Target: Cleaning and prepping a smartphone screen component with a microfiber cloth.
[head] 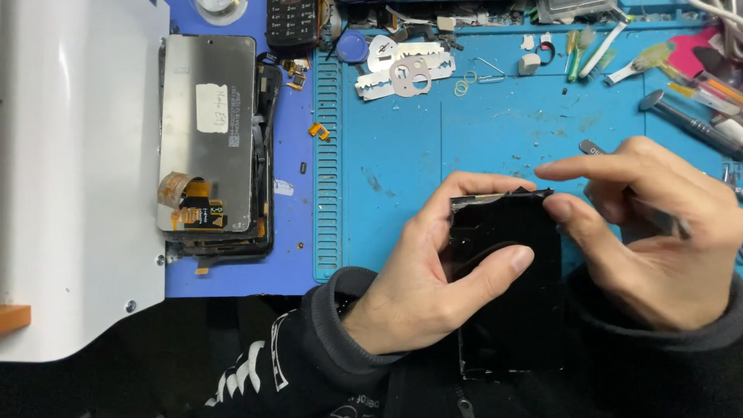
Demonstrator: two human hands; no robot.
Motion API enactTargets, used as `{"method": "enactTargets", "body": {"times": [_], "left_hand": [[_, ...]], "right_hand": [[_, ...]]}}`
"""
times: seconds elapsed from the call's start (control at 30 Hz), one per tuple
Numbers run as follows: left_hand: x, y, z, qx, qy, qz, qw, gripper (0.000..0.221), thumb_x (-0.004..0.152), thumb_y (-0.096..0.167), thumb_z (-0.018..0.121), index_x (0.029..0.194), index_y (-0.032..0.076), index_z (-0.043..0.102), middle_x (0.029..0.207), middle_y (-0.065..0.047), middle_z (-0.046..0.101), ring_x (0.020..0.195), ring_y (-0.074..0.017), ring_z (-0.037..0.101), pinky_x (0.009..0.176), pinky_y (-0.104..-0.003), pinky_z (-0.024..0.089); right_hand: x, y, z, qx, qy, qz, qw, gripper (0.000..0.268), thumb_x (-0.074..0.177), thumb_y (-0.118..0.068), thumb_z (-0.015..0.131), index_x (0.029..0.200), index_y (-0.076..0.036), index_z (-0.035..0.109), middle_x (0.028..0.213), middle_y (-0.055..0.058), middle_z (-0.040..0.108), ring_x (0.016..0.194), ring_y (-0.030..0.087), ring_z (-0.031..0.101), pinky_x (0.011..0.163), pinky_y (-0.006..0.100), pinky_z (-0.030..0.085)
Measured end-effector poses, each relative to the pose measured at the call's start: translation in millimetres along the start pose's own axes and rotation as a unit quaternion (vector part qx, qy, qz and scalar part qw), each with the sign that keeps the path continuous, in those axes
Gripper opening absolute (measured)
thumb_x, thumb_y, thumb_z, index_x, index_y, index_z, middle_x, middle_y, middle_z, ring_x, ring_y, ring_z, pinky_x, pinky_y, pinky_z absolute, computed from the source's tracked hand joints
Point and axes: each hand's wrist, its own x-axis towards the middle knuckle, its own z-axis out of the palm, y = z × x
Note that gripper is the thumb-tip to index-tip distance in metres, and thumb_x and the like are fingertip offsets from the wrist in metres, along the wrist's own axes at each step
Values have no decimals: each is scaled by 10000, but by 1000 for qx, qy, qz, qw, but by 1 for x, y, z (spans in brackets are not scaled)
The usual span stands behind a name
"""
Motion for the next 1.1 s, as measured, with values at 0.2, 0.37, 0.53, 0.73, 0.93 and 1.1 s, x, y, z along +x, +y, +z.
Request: {"method": "enactTargets", "body": {"times": [0.2,0.37,0.53,0.73,0.93,1.1], "left_hand": [[0,-2,-1,1,-1,-4,1000,412,1054,83,673,1405,-31,489,1277,-78,637,1214,-99,600,1152,-288,500],[0,-1,-2,-3,-2,-6,1000,415,1059,91,677,1408,-34,491,1259,-75,629,1146,-89,567,1123,-273,494],[1,0,-4,-37,-16,-31,999,430,1056,100,672,1418,-35,483,1235,-79,628,1159,-95,597,1107,-285,508],[1,0,-6,-43,-24,-28,998,420,1069,90,669,1421,-42,485,1259,-78,634,1178,-98,599,1126,-287,508],[0,1,-8,-68,-32,-38,996,421,1080,104,665,1427,-48,482,1281,-90,639,1204,-101,608,1151,-297,514],[-1,3,-9,-70,-25,-37,997,428,1074,106,660,1429,-47,477,1265,-97,645,1171,-107,622,1121,-303,535]], "right_hand": [[-1,-3,-1,-3,12,-16,1000,161,857,12,800,989,-13,710,700,-8,538,566,37,443,528,214,323],[0,1,2,-4,-1,-9,1000,94,889,53,742,960,28,684,758,30,566,577,50,418,540,208,318],[-7,18,7,76,-1,47,996,34,970,30,665,990,33,638,833,17,614,619,30,408,593,178,360],[-15,43,4,175,-48,76,980,51,1039,-35,621,1050,11,605,912,12,603,773,49,488,718,185,409],[-16,55,-2,301,-94,99,944,176,1104,-148,587,1063,24,579,944,34,582,841,86,493,753,224,407],[-13,57,0,451,-50,64,889,212,1115,-222,628,1081,-20,577,891,0,557,697,49,510,681,210,401]]}}
